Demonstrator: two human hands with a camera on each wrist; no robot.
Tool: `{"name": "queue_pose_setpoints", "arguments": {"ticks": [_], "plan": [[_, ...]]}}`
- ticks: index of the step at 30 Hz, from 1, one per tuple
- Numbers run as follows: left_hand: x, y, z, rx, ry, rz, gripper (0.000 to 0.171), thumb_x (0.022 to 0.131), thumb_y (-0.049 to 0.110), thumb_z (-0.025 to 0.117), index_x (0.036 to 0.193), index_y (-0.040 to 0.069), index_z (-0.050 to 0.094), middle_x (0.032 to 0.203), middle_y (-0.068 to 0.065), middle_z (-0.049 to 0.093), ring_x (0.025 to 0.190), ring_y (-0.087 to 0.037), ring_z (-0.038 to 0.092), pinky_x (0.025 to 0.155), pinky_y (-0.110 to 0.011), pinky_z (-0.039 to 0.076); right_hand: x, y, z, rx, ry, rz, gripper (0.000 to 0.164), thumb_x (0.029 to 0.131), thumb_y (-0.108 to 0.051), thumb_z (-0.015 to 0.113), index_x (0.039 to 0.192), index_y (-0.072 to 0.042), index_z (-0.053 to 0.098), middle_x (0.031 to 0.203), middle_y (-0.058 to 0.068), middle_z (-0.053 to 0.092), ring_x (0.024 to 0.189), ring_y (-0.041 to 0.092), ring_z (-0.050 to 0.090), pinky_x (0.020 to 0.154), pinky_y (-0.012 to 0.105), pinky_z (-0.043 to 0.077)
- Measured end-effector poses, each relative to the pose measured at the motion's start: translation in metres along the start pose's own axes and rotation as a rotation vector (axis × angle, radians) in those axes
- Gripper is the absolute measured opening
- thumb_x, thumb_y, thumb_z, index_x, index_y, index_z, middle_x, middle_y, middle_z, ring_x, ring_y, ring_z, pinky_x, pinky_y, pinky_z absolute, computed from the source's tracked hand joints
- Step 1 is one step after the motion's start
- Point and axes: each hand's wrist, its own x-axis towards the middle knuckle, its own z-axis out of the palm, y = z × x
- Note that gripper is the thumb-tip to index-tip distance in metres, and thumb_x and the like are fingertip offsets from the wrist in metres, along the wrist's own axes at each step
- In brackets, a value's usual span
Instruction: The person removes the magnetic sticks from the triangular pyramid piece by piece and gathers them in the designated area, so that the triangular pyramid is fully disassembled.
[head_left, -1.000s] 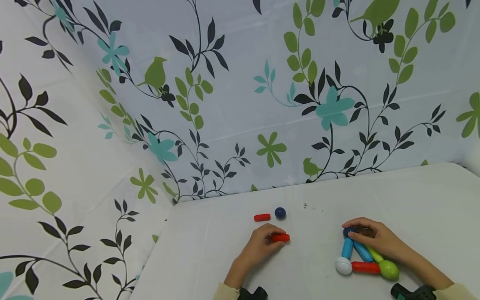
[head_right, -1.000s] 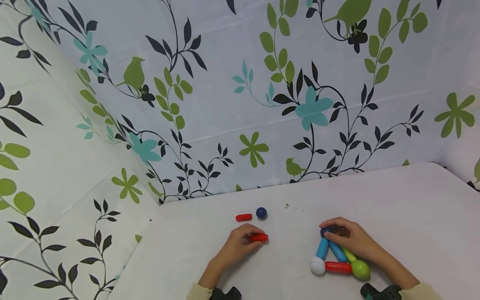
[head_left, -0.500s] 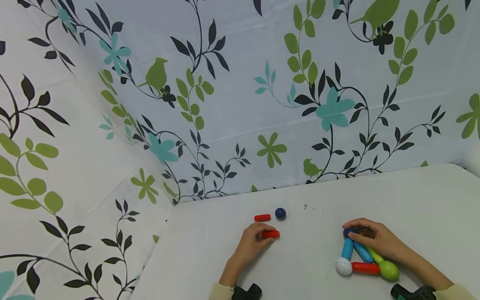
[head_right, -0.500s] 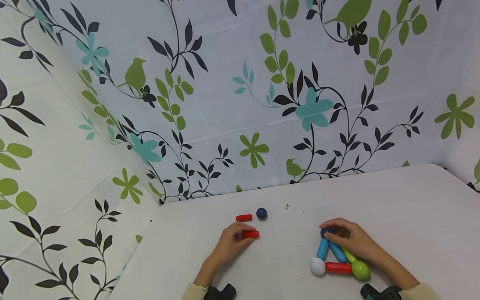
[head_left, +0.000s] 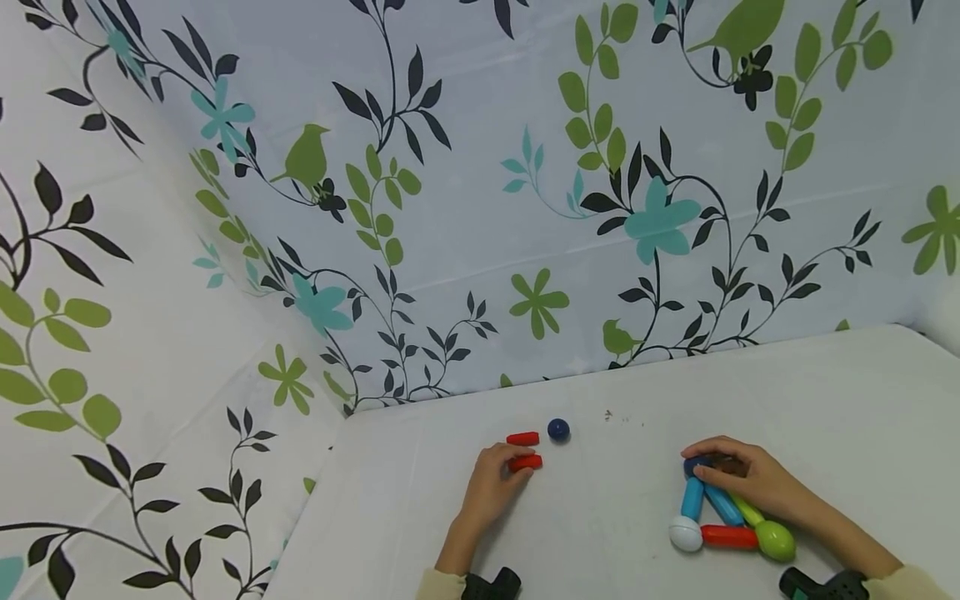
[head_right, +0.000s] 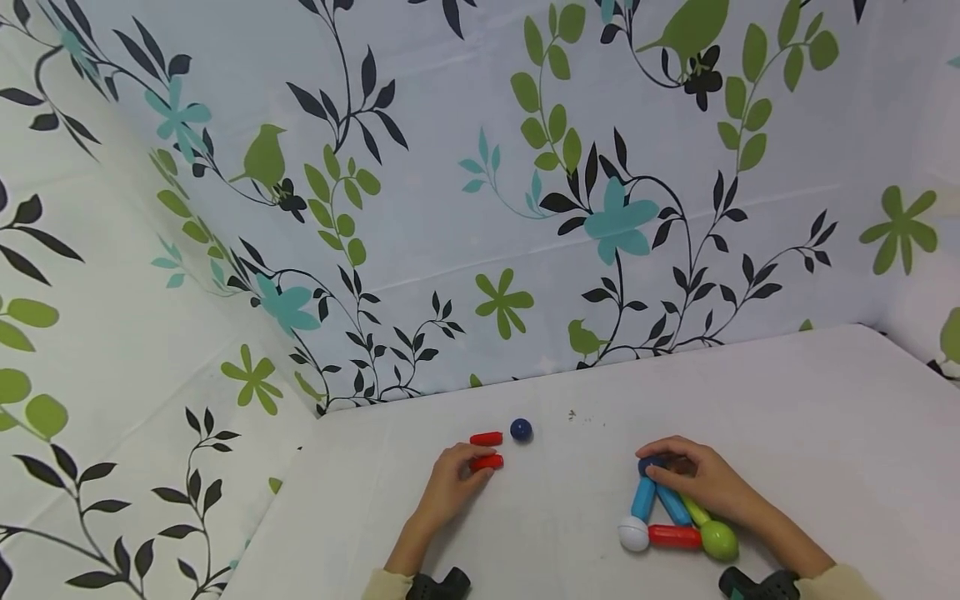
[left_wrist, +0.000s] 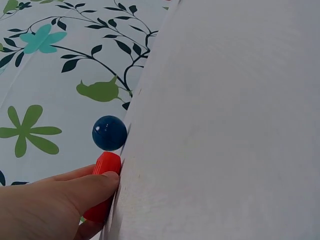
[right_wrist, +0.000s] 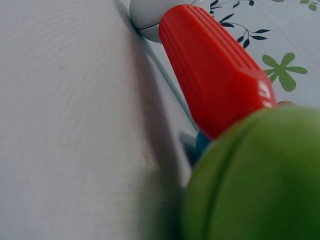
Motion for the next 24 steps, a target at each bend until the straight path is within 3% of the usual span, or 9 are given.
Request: {"name": "queue_pose_setpoints", "arguments": {"ticks": [8,13,24], "plan": [[-0.0007,-0.0026,0.0035,-0.006,0.047,-0.039,0.026,0.088,0.009,0.071,0.113,0.016,0.072,0.106,-0.005,0.052,0.103,-0.022,0.045,0.082,-0.036,0.044,0.0003,0.0008,0.0005,0.001,0.002,-0.019,0.023,0.093,-0.001,0.061,0.116,-0.004,0.065,0.112,-0.011,0.065,0.097,-0.004,0.060,0.077,0.018,0.052],[0.0006,-0.0024,0.0024,0.009,0.028,-0.054,0.027,0.088,0.010,0.071,0.114,0.015,0.072,0.104,-0.004,0.053,0.101,-0.020,0.048,0.083,-0.036,0.046,-0.0003,0.0022,0.0008,0.013,-0.002,-0.011,0.023,0.094,-0.001,0.060,0.117,-0.003,0.064,0.112,-0.003,0.066,0.097,-0.003,0.060,0.077,0.018,0.052],[-0.0006,-0.0002,0.0011,0.075,0.019,-0.031,0.028,0.089,0.010,0.069,0.117,0.014,0.070,0.104,-0.005,0.058,0.097,-0.021,0.050,0.080,-0.034,0.046,0.0002,0.0004,0.0008,0.005,0.001,-0.015,0.023,0.094,-0.002,0.061,0.116,-0.002,0.064,0.112,-0.004,0.066,0.097,-0.004,0.060,0.077,0.018,0.052]]}}
